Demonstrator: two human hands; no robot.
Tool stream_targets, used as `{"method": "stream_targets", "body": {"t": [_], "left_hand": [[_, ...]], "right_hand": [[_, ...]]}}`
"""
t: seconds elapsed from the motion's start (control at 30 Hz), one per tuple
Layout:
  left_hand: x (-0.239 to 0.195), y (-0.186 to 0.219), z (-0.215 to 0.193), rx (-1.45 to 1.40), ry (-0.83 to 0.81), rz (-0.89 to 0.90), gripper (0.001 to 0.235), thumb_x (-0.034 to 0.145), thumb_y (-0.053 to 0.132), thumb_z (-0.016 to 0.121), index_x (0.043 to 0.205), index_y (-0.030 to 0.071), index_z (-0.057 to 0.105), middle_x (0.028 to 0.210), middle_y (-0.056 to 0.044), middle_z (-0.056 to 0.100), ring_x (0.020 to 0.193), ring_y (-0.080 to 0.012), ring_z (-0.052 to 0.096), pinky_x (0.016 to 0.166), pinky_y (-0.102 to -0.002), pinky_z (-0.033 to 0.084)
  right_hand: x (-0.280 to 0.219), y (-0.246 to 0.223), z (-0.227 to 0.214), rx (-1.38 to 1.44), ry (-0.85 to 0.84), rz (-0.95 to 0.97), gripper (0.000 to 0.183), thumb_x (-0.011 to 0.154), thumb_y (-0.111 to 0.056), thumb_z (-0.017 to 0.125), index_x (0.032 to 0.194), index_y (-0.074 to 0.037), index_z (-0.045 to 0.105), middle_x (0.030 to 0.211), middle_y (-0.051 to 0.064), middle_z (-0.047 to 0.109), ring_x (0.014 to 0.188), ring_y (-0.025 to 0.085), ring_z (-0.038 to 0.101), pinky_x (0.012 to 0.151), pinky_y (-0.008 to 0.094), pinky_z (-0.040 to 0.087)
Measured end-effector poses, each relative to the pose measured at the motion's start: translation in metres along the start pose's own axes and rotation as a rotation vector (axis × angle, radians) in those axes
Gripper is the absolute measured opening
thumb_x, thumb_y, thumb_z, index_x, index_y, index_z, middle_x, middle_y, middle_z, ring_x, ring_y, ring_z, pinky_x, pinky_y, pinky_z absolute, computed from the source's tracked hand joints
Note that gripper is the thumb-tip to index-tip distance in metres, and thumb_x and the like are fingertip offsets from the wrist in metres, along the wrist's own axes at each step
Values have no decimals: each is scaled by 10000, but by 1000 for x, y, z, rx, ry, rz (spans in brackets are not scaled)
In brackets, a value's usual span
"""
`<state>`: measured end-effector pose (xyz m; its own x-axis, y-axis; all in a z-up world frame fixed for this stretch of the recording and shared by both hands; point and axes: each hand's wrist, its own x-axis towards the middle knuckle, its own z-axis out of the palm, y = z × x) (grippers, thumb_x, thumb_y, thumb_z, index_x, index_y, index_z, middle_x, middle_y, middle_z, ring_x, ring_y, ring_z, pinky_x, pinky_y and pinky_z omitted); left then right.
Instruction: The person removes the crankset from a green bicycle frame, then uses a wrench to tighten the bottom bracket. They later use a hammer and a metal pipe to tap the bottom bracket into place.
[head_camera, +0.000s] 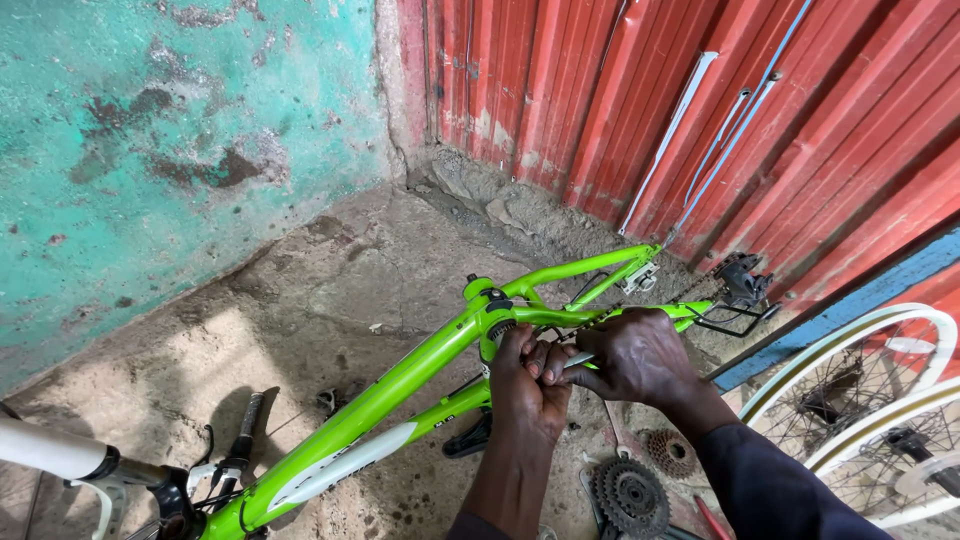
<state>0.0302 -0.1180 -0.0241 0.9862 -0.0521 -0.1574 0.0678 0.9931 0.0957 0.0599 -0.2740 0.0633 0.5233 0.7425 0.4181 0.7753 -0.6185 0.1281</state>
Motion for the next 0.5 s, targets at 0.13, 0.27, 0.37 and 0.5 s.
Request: {"method": "stream_targets", "body": {"t": [0.13,0.27,0.37,0.5], "left_hand": [[6,-2,-6,11,4,-9,342,946,151,612,644,221,467,426,38,309,497,-208,506,507,-288,367],[8,0,-11,35,16,-1,346,950,136,612,640,220,482,423,38,320,497,-215,508,498,-287,368],[7,-3,-7,45,16,15,346,962,147,617,650,211,482,435,29,329,493,-210,500,532,-299,406],[-21,-5,8,230,141,78,234,982,96,583,786,121,458,502,3,342,422,-127,331,689,-372,489]], "right_hand": [[-2,-8,-7,-8,-1,35,529,895,-705,555,666,-233,614,515,44,601,526,309,671,548,443,514],[-6,-8,-1,9,17,56,510,892,-701,560,682,-242,630,511,34,613,522,301,676,550,428,517],[-8,-2,4,3,17,58,534,887,-727,547,682,-240,625,515,36,613,526,301,677,555,432,516],[-37,-1,59,354,-134,178,438,834,-544,697,677,-136,700,575,75,676,431,314,500,486,439,419]]}}
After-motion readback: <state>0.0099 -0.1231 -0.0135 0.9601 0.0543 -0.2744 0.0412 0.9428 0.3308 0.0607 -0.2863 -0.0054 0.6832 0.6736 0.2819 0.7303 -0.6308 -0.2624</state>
